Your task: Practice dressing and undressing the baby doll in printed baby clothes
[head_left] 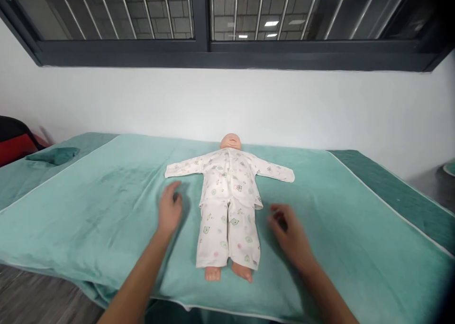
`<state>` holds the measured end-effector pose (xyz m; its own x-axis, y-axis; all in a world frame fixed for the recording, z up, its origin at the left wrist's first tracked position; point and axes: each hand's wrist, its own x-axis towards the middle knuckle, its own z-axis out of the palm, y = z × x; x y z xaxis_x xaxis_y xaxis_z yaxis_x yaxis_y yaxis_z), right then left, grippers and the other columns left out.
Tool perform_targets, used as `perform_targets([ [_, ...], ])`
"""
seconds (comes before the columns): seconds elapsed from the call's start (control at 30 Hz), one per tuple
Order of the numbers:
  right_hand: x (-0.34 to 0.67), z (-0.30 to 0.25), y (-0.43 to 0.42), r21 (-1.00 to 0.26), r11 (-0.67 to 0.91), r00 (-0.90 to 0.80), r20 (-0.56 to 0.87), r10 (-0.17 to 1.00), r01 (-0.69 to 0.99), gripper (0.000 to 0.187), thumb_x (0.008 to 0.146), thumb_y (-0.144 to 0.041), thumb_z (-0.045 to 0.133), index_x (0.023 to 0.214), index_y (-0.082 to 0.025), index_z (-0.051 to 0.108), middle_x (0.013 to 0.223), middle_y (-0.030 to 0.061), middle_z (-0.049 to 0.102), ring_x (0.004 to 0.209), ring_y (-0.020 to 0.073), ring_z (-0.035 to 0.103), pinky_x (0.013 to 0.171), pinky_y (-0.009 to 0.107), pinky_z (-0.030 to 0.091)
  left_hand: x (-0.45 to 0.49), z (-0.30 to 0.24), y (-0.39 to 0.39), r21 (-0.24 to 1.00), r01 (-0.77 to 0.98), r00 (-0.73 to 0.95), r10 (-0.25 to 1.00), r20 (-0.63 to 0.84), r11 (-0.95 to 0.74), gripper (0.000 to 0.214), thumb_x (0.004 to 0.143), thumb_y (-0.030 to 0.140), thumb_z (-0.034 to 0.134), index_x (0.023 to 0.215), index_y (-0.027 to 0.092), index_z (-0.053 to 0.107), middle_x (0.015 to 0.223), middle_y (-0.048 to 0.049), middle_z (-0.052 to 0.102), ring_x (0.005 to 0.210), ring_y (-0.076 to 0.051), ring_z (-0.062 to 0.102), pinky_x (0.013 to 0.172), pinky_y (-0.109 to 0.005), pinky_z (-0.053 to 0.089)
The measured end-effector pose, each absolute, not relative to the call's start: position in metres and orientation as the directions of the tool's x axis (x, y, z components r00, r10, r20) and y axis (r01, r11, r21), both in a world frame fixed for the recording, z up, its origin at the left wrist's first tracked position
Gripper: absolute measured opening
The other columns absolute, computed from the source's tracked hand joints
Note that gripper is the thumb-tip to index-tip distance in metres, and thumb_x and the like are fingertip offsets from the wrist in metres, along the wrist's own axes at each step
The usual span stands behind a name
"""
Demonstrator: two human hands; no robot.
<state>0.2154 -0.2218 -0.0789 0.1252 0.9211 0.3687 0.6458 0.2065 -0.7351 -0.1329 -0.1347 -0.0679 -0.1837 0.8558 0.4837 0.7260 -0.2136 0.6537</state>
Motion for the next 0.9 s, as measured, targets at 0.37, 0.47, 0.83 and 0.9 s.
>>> perform_targets([
  [0.37, 0.153, -0.099, -0.309, -0.565, 0.281, -0.051, 0.388, 0.92, 0.776, 0.019, 0.082, -0.021, 0.061, 0.101, -0.025, 0.057, 0.096, 0.0053, 0.064, 0.084, 0.0235, 0.06, 0.07, 0.034, 0.045, -0.109, -0.087, -0.288, 0.773, 0.583, 0.133, 0.967, 0.216, -0.252, 0.03, 0.079, 0.023, 0.062, 0.108, 0.027, 0.062, 0.118, -0.0062, 0.064, 0.122, -0.026, 0.052, 0.109, -0.045, 0.036],
  [0.47, 0.144, -0.09, -0.305, -0.664, 0.282, 0.005, 0.395, 0.919, 0.693, 0.005, 0.089, -0.021, 0.053, 0.091, -0.023, 0.057, 0.082, 0.0024, 0.062, 0.073, 0.0194, 0.058, 0.066, 0.03, 0.043, -0.095, -0.078, -0.292, 0.739, 0.58, 0.187, 0.939, 0.288, -0.342, 0.015, 0.082, 0.024, 0.059, 0.096, 0.025, 0.062, 0.102, -0.0045, 0.066, 0.107, -0.023, 0.059, 0.106, -0.043, 0.038],
  [0.83, 0.194, -0.058, -0.31, -0.828, 0.284, -0.323, 0.133, 0.937, 0.484, 0.018, 0.092, -0.031, 0.052, 0.078, -0.021, 0.057, 0.077, 0.0003, 0.058, 0.069, 0.0141, 0.055, 0.063, 0.024, 0.042, -0.118, -0.066, -0.281, 0.967, 0.216, 0.129, 0.985, 0.112, -0.138, 0.022, 0.089, 0.038, 0.053, 0.078, 0.019, 0.059, 0.086, -0.005, 0.06, 0.084, -0.02, 0.057, 0.076, -0.029, 0.045],
  [0.9, 0.206, -0.045, -0.283, -0.87, 0.208, -0.26, 0.097, 0.961, 0.446, 0.02, 0.093, -0.037, 0.049, 0.088, -0.022, 0.06, 0.086, 0.0019, 0.063, 0.08, 0.0166, 0.059, 0.073, 0.026, 0.045, -0.117, -0.061, -0.254, 0.983, 0.174, -0.038, 0.997, 0.073, -0.065, 0.023, 0.087, 0.042, 0.057, 0.088, 0.021, 0.064, 0.098, -0.0058, 0.064, 0.095, -0.022, 0.059, 0.084, -0.031, 0.045],
])
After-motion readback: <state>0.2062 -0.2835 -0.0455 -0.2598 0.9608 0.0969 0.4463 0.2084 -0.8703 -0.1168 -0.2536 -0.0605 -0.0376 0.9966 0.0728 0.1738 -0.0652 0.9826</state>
